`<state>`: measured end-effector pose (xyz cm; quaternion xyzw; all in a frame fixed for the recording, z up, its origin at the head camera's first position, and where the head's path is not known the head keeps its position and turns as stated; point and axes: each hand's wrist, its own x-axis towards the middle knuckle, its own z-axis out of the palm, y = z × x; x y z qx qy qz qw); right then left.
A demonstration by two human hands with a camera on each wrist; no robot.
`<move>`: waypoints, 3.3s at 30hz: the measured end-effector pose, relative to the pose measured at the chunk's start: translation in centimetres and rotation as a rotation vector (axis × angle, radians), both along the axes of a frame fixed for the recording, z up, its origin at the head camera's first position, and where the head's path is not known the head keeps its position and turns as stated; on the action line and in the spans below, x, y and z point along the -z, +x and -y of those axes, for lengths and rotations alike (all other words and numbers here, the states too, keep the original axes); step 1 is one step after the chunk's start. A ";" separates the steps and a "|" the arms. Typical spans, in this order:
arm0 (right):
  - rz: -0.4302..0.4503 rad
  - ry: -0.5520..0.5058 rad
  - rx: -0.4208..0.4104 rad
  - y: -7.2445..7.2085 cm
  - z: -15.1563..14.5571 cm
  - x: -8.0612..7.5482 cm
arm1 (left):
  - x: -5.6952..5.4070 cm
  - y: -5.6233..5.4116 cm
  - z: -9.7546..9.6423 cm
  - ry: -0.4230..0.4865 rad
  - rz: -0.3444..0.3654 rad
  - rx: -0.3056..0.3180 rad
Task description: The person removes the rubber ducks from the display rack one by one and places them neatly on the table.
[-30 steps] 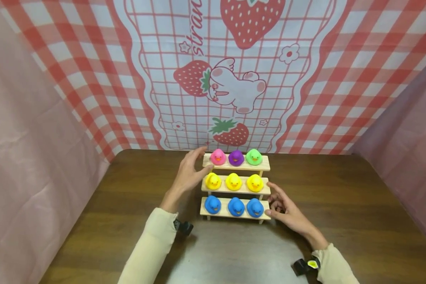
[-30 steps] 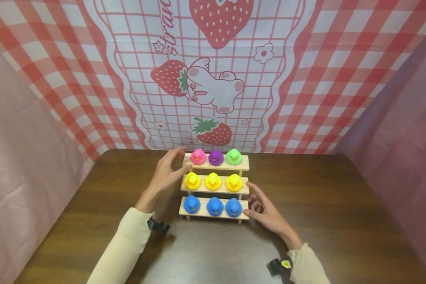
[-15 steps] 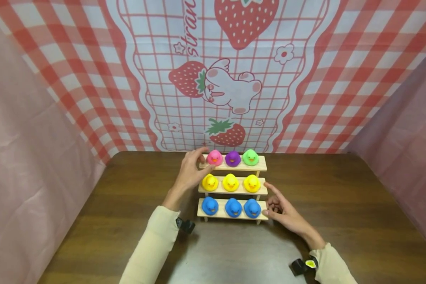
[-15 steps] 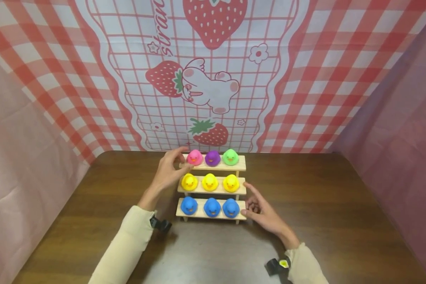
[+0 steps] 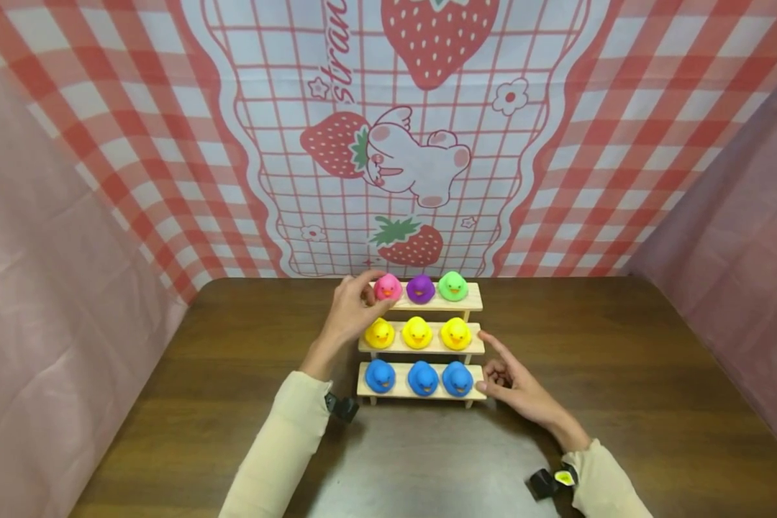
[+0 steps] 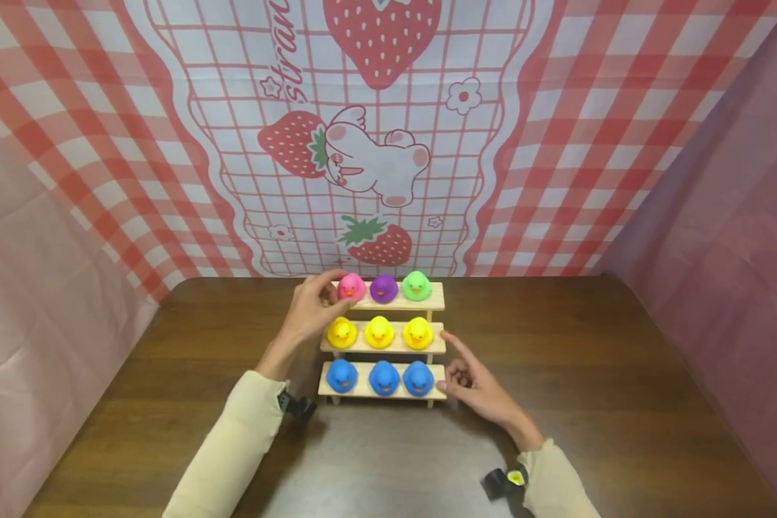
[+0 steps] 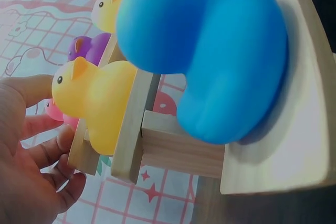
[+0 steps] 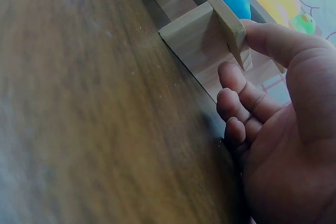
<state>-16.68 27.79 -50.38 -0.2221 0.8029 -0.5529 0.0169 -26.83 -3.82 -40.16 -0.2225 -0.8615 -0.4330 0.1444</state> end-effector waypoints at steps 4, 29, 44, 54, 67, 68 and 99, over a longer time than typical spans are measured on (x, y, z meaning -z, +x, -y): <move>0.004 -0.002 -0.005 0.0 0.1 0.0 | -0.1 0.0 -0.1 0.013 -0.016 -0.004; 0.019 0.001 0.007 -0.1 0.0 -0.1 | -0.3 0.0 0.1 0.034 0.006 -0.073; 0.019 -0.006 -0.005 0.1 -0.1 -0.1 | -0.4 0.3 3.1 0.056 -0.067 -0.131; 0.015 -0.013 -0.012 0.1 0.1 0.0 | 0.0 0.6 5.4 0.074 -0.049 -0.182; -0.005 -0.007 -0.008 0.0 0.0 0.2 | 2.6 0.9 6.7 0.060 0.020 -0.205; -0.004 -0.006 -0.008 0.0 -0.1 0.2 | 2.8 0.9 6.7 0.056 0.026 -0.206; 0.028 -0.001 -0.004 0.0 0.1 -0.3 | 7.3 0.4 7.2 0.031 0.191 -0.165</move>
